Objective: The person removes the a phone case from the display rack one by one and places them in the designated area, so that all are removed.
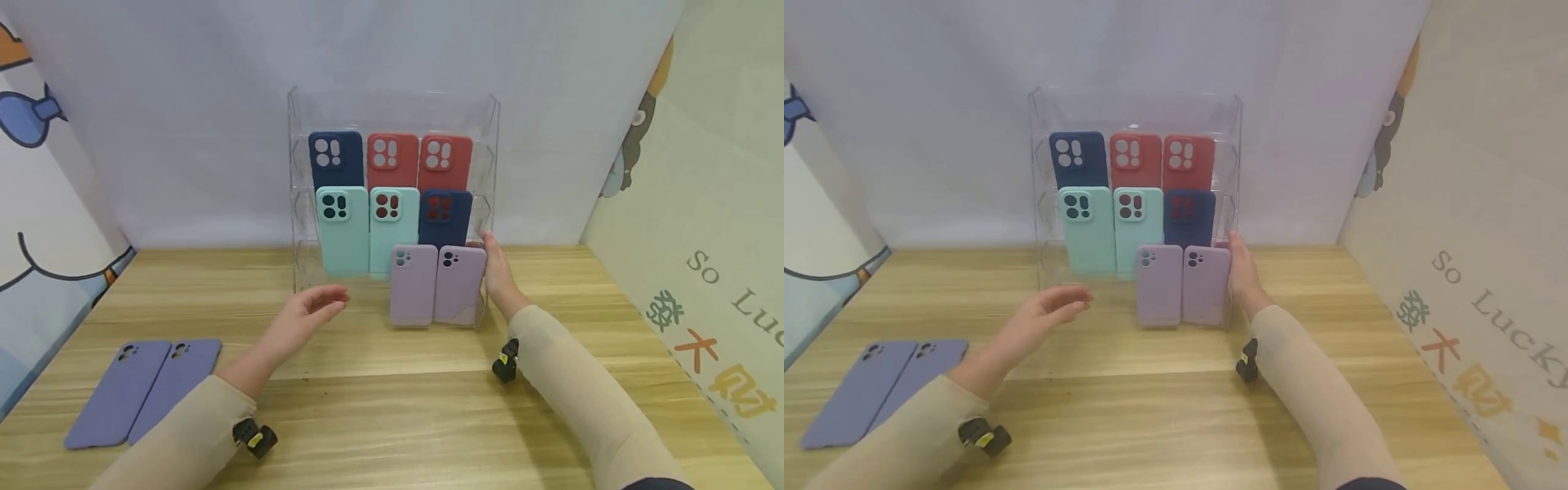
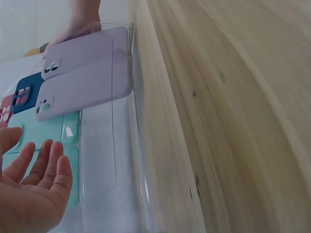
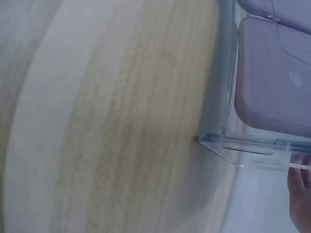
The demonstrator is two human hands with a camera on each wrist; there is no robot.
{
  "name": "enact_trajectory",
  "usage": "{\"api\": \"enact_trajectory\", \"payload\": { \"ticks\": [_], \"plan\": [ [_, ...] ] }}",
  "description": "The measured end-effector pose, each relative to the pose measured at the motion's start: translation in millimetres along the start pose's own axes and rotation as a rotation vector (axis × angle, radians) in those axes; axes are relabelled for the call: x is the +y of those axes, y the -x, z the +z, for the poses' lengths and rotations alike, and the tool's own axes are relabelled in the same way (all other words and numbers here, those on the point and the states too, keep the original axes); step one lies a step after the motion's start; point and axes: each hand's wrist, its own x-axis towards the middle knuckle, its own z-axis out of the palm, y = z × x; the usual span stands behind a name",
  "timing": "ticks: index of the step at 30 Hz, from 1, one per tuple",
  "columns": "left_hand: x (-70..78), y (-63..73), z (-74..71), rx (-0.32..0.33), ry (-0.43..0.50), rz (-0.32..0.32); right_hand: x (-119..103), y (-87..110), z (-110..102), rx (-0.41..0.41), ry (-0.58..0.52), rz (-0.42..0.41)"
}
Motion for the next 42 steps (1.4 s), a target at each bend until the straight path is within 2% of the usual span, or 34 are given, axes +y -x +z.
{"api": "enact_trajectory", "payload": {
  "ticks": [6,13,18,28,32,35,36,40,42],
  "plan": [
    [-0.1,-18.4,18.0,0.027,0.099,-0.012,1.8,1.3,0.9,0.007,-0.024,-0.015],
    [-1.7,-37.1,38.1,0.049,0.126,0.002,1.4,0.3,1.8,0.019,-0.008,-0.032],
    [-6.4,-44.8,48.1,0.062,0.131,-0.001,0.2,0.9,3.6,0.018,-0.033,-0.024],
    [-7.0,-57.5,63.3,0.111,0.198,-0.072,-0.6,1.3,2.9,0.027,-0.009,-0.042],
    [-7.3,-63.3,69.7,0.160,0.168,-0.069,-1.0,0.7,2.3,0.016,-0.005,-0.034],
    [-7.9,-66.1,73.6,0.187,0.127,-0.031,-6.4,3.7,2.3,0.005,-0.016,-0.021],
    [-3.4,-64.1,74.2,0.190,0.115,-0.024,-10.9,6.4,2.4,0.002,-0.018,-0.018],
    [-3.6,-65.8,77.3,0.208,0.090,-0.031,-15.8,8.8,1.9,-0.006,-0.035,-0.007],
    [-3.0,-66.2,78.8,0.208,0.080,-0.040,-10.4,5.9,1.9,-0.001,-0.031,-0.020]
  ]
}}
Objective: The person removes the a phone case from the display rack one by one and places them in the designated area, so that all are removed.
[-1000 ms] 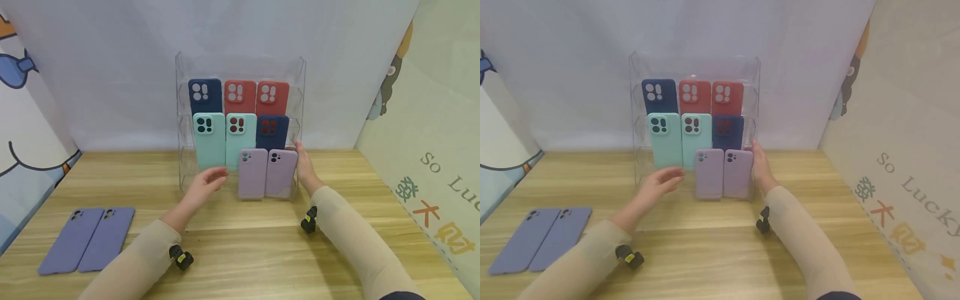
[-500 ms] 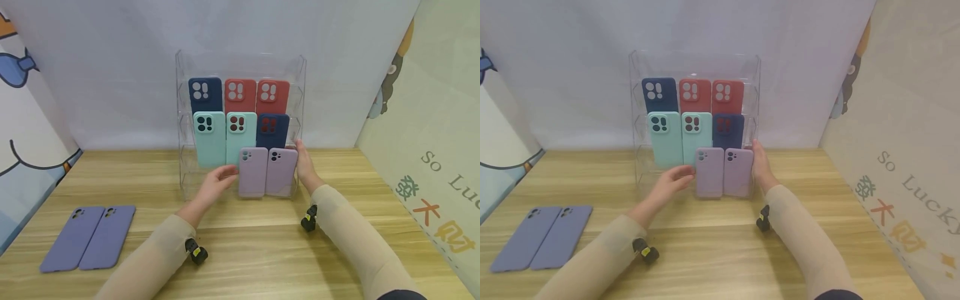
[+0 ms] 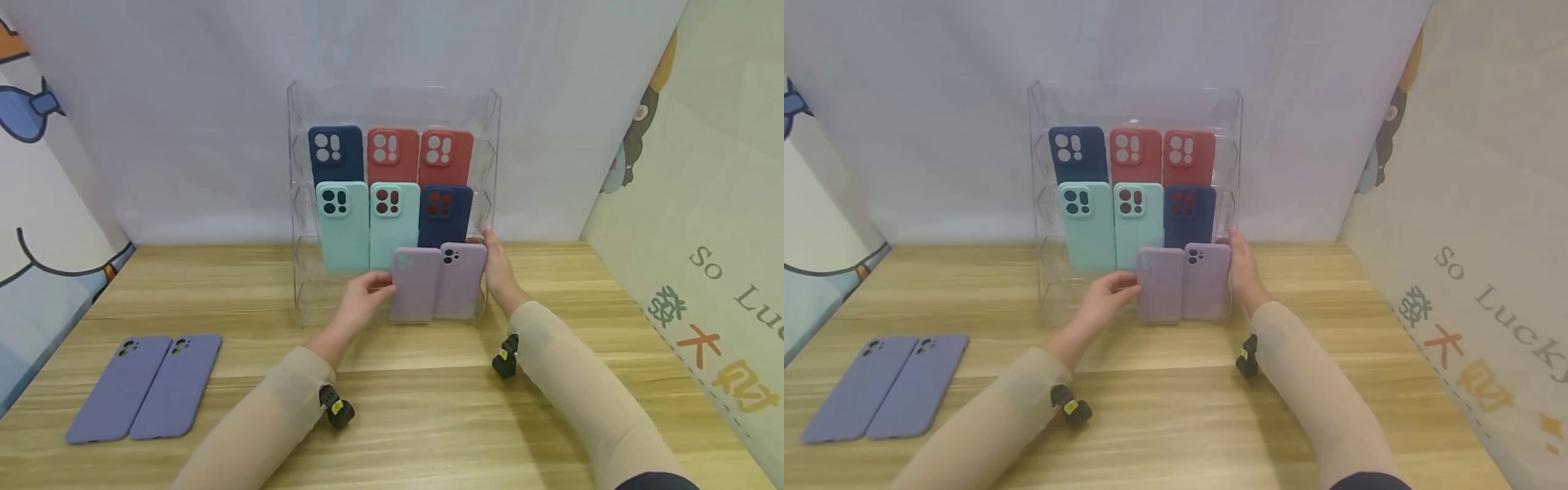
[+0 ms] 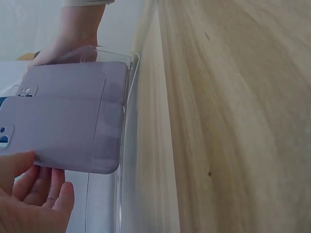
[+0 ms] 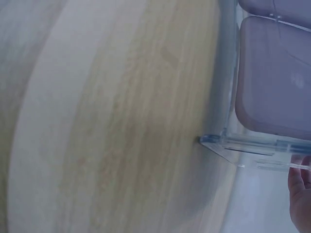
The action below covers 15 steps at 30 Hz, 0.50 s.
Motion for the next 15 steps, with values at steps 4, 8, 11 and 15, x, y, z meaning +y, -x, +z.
{"api": "enact_trajectory", "payload": {
  "ticks": [4,8,11,15],
  "plan": [
    [-5.1,-2.5,3.7,0.001,-0.008,0.014,11.9,-5.2,0.1,0.017,0.010,-0.022],
    [-6.8,-2.9,2.8,0.011,0.011,0.040,14.2,-5.5,0.9,0.024,0.016,-0.017],
    [-8.2,-3.9,-0.4,0.039,0.040,0.064,13.1,-4.9,1.0,0.025,0.018,-0.011],
    [-7.9,-4.6,-5.6,0.085,0.087,0.093,11.5,-4.5,0.0,0.023,0.010,-0.023]
  ]
}}
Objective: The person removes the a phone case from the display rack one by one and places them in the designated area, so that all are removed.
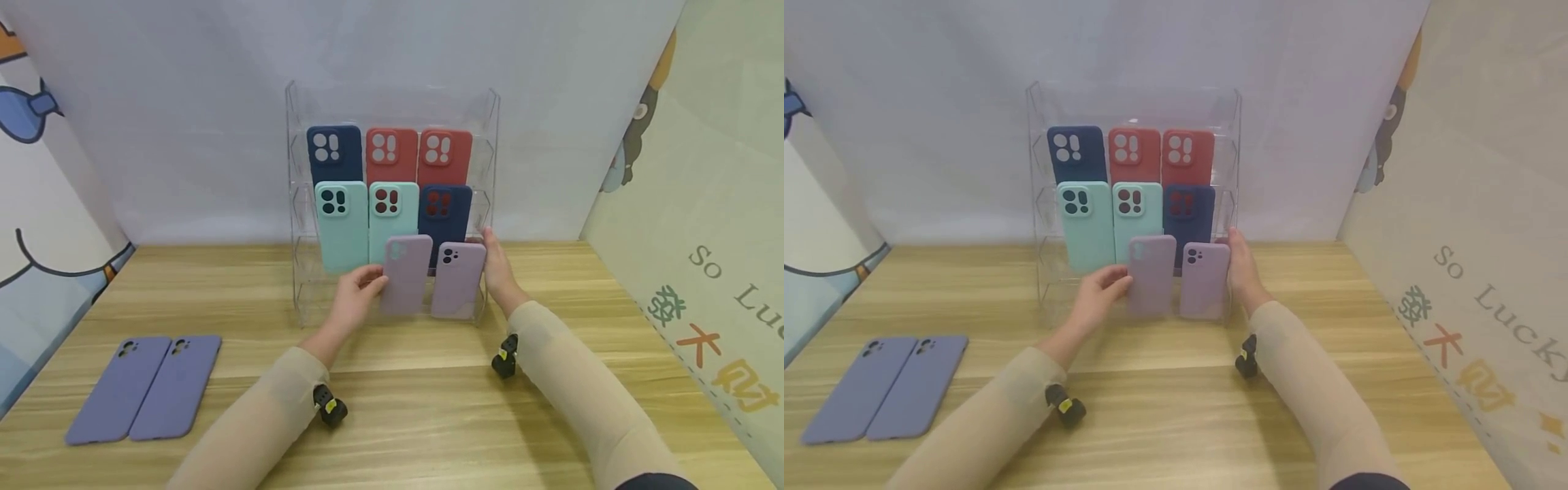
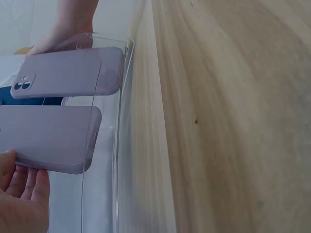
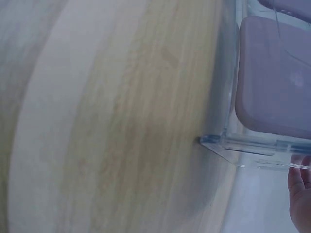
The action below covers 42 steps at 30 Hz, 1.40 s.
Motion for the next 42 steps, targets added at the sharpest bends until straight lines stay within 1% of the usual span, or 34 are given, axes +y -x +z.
{"api": "enact_trajectory", "payload": {
  "ticks": [3,7,11,18,22,25,29,33,37,42],
  "plan": [
    [0.4,0.2,-3.8,0.019,0.018,0.017,-0.2,-0.2,-0.1,-0.009,-0.016,-0.006],
    [2.9,2.3,-7.6,0.024,0.034,0.004,0.1,-0.7,0.0,-0.017,-0.028,0.005],
    [6.3,5.3,-11.6,0.019,0.056,-0.047,-0.8,-0.7,-0.2,-0.017,-0.028,0.002],
    [10.4,14.9,-23.2,-0.032,0.144,-0.158,-4.6,0.7,0.4,-0.023,-0.022,-0.005],
    [11.4,21.2,-30.3,-0.051,0.152,-0.232,-4.5,0.8,0.6,-0.021,-0.026,0.002],
    [11.2,26.6,-35.0,-0.067,0.134,-0.271,-3.6,0.2,0.9,-0.020,-0.030,0.010],
    [10.1,34.3,-41.8,-0.085,0.120,-0.283,-2.3,-1.0,1.5,-0.020,-0.037,0.017],
    [6.8,41.2,-50.2,-0.093,0.127,-0.301,-1.6,-1.0,1.9,-0.016,-0.038,0.017],
    [4.5,48.0,-59.6,-0.095,0.125,-0.328,-1.6,-0.6,2.0,-0.021,-0.035,0.015],
    [5.8,53.6,-69.8,-0.091,0.138,-0.343,-0.3,-2.0,1.0,-0.023,-0.033,0.018]
  ]
}}
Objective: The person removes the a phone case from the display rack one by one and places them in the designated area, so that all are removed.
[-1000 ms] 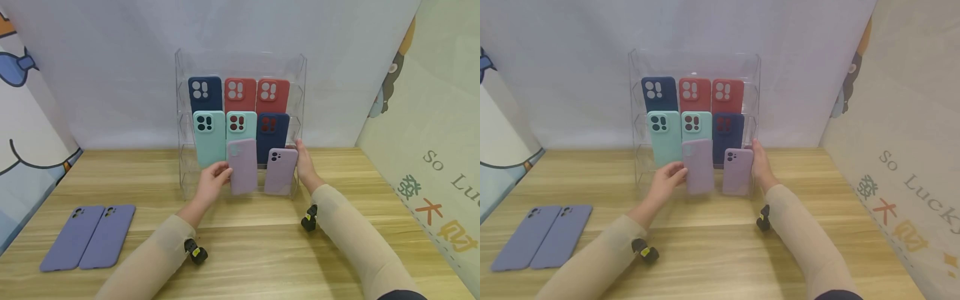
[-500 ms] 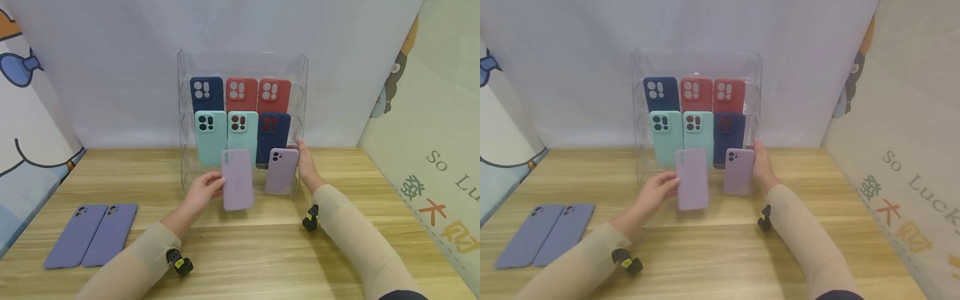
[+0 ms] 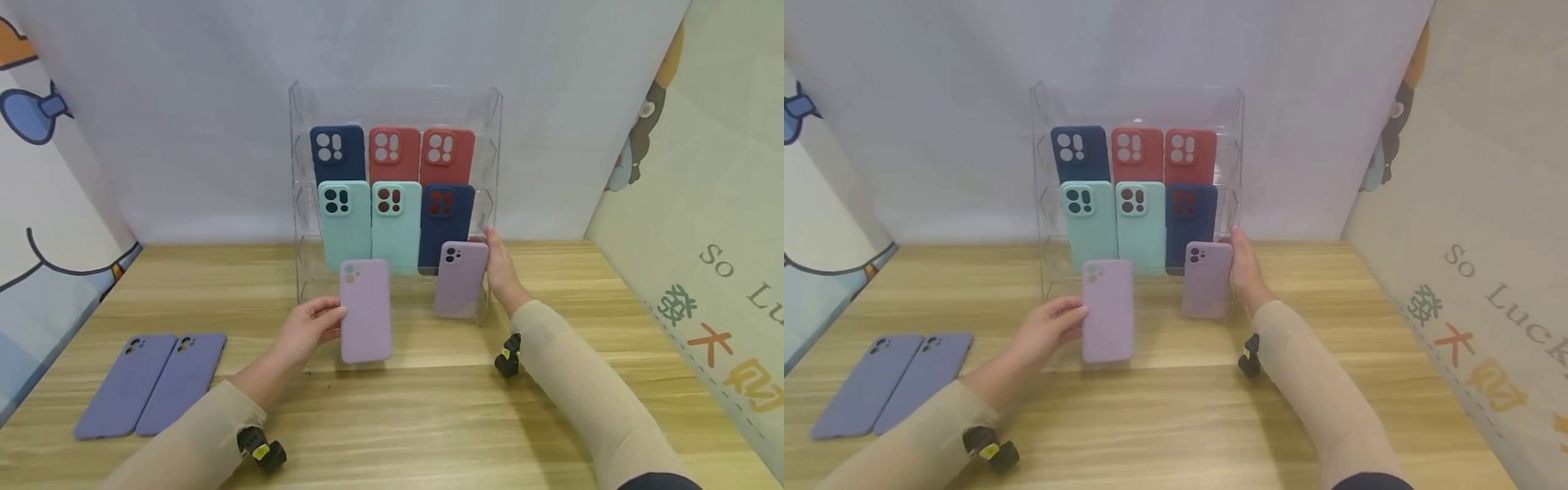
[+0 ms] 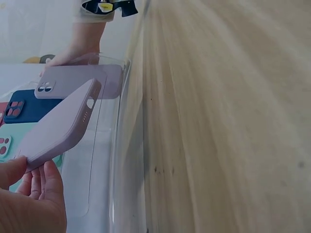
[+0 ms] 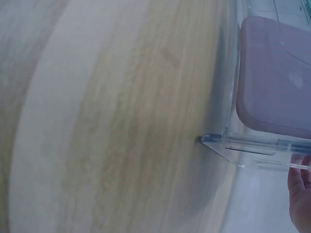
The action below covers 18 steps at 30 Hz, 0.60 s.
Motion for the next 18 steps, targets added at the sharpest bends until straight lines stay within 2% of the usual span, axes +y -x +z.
{"api": "enact_trajectory", "payload": {
  "ticks": [6,18],
  "plan": [
    [-0.1,9.7,-10.8,-0.010,0.005,-0.017,0.2,-2.1,0.9,0.004,-0.022,-0.005],
    [-5.7,24.1,-31.7,-0.013,-0.038,-0.043,2.7,-1.1,0.4,0.010,0.026,-0.037]
  ]
}}
